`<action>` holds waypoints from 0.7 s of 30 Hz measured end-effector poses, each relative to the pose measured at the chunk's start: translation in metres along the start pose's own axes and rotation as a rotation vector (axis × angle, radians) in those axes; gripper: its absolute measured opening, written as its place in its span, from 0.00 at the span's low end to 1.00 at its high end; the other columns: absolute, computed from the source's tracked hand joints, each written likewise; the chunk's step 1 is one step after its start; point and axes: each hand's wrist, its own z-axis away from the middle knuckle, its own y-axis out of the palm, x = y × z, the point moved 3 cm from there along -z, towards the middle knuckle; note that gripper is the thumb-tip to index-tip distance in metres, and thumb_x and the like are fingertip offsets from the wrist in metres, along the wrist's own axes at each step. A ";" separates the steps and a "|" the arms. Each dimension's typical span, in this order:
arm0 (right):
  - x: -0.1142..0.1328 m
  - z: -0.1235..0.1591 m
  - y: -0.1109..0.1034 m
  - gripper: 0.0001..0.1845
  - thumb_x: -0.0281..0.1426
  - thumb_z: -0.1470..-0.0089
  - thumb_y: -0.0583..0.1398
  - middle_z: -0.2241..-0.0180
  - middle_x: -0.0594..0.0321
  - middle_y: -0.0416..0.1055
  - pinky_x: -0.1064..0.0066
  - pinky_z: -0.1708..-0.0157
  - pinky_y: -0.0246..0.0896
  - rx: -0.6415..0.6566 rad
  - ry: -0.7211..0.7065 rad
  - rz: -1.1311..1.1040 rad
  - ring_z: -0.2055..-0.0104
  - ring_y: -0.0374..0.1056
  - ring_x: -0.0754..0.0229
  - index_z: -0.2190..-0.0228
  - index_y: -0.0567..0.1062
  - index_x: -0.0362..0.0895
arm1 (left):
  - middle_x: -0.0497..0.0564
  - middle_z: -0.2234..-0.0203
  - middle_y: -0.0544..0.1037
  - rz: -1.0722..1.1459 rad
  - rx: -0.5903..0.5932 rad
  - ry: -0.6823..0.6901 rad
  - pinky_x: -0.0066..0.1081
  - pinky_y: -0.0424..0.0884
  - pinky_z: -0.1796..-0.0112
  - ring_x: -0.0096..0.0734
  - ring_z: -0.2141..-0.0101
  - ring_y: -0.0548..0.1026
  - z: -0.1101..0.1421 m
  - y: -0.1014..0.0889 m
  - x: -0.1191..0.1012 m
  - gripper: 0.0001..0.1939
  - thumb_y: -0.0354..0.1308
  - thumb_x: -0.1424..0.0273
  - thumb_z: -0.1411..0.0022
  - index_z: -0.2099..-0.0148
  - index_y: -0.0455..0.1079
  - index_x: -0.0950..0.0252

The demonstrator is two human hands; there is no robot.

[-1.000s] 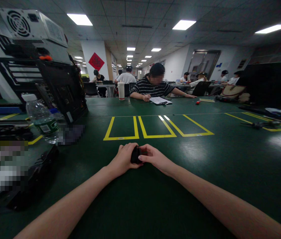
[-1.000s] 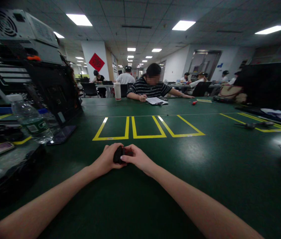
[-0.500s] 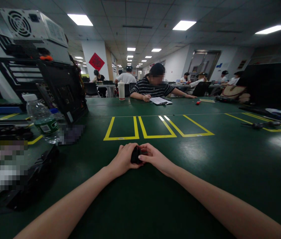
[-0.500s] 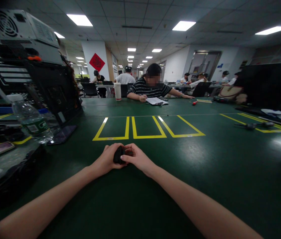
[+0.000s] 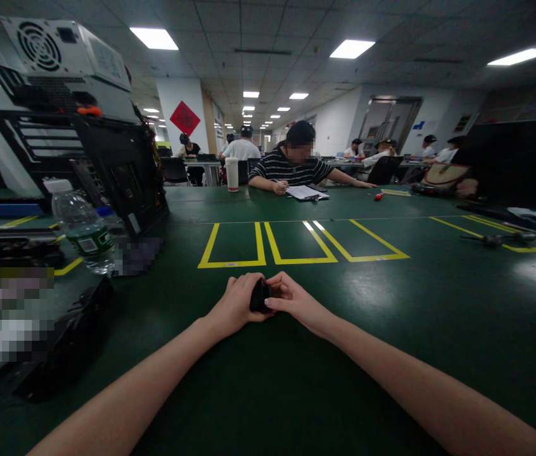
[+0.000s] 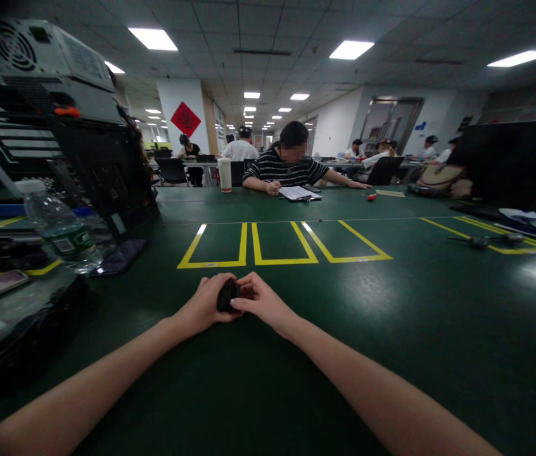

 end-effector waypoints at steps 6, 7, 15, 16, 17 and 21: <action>-0.004 0.000 0.000 0.18 0.32 0.58 0.60 0.63 0.63 0.63 0.64 0.61 0.60 -0.040 0.020 -0.002 0.59 0.62 0.59 0.63 0.63 0.46 | 0.52 0.58 0.66 0.014 0.011 -0.007 0.38 0.58 0.58 0.39 0.57 0.65 0.000 0.000 0.000 0.26 0.59 0.65 0.51 0.52 0.53 0.62; -0.005 0.000 -0.001 0.18 0.33 0.58 0.60 0.63 0.62 0.63 0.64 0.62 0.60 -0.067 0.029 0.001 0.59 0.62 0.59 0.63 0.63 0.46 | 0.52 0.58 0.66 0.012 0.011 -0.011 0.38 0.58 0.58 0.40 0.57 0.65 0.000 0.000 0.000 0.26 0.59 0.65 0.51 0.52 0.53 0.62; -0.003 -0.001 -0.002 0.19 0.32 0.59 0.61 0.60 0.60 0.64 0.64 0.60 0.60 -0.079 0.061 0.001 0.58 0.62 0.58 0.63 0.64 0.43 | 0.52 0.58 0.66 -0.004 0.000 -0.040 0.39 0.59 0.59 0.41 0.57 0.65 0.001 0.000 0.002 0.27 0.59 0.64 0.52 0.52 0.54 0.62; -0.001 -0.001 -0.002 0.18 0.33 0.59 0.61 0.61 0.60 0.64 0.63 0.59 0.59 -0.068 0.058 -0.002 0.57 0.62 0.58 0.63 0.65 0.43 | 0.52 0.58 0.66 -0.004 0.000 -0.031 0.39 0.59 0.59 0.41 0.57 0.65 0.001 0.000 0.002 0.26 0.59 0.64 0.52 0.52 0.54 0.62; -0.001 -0.001 -0.002 0.18 0.33 0.59 0.61 0.61 0.61 0.65 0.63 0.58 0.58 -0.057 0.059 0.001 0.57 0.62 0.58 0.64 0.65 0.43 | 0.52 0.58 0.66 -0.004 0.001 -0.022 0.39 0.59 0.59 0.41 0.57 0.65 0.001 0.000 0.001 0.26 0.59 0.64 0.52 0.52 0.54 0.62; 0.000 -0.004 -0.003 0.19 0.35 0.61 0.62 0.62 0.62 0.66 0.61 0.56 0.57 -0.042 0.098 0.061 0.57 0.62 0.57 0.64 0.67 0.43 | 0.52 0.58 0.65 -0.005 0.007 0.000 0.38 0.59 0.59 0.40 0.58 0.65 0.002 -0.001 -0.002 0.26 0.59 0.65 0.52 0.52 0.54 0.62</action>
